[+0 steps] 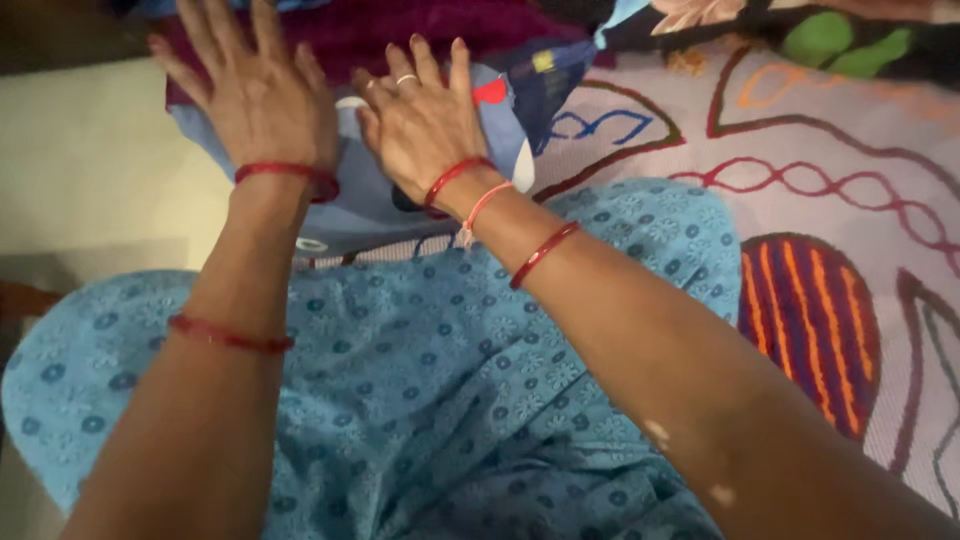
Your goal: The person folds a light blue patterned cloth by hand while sitting cross-legged on the floor. The cloth is smoothed, folded in half, and then folded again into a compact rectangle.
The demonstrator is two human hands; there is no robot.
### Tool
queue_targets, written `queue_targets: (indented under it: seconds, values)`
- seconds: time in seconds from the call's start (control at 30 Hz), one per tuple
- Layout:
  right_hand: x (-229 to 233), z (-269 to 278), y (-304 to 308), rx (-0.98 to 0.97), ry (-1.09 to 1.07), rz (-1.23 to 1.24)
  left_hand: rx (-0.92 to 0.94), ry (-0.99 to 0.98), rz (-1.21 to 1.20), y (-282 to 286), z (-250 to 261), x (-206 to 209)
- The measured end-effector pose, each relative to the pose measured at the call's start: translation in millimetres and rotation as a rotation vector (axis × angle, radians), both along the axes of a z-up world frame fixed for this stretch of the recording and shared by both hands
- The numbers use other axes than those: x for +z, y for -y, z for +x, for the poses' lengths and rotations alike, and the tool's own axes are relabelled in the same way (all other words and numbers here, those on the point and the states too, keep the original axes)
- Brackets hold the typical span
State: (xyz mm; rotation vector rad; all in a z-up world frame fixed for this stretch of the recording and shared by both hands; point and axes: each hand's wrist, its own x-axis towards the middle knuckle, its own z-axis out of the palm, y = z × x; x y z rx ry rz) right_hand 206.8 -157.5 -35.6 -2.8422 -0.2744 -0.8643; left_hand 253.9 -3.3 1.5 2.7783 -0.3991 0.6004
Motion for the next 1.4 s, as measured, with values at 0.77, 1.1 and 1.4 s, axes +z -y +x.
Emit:
queue_targets:
  seconds: [0.77,1.1,1.4]
  values:
    - [13,6,27,-0.121,-0.094,0.006,-0.008,-0.136,0.099,26,-9,-2]
    - [23,-2,75,-0.220,-0.013,-0.037,0.001,-0.034,0.140,36,2,-19]
    - [3,11,89,-0.257,-0.123,-0.023,-0.099,0.145,-0.039,66,-8,-12]
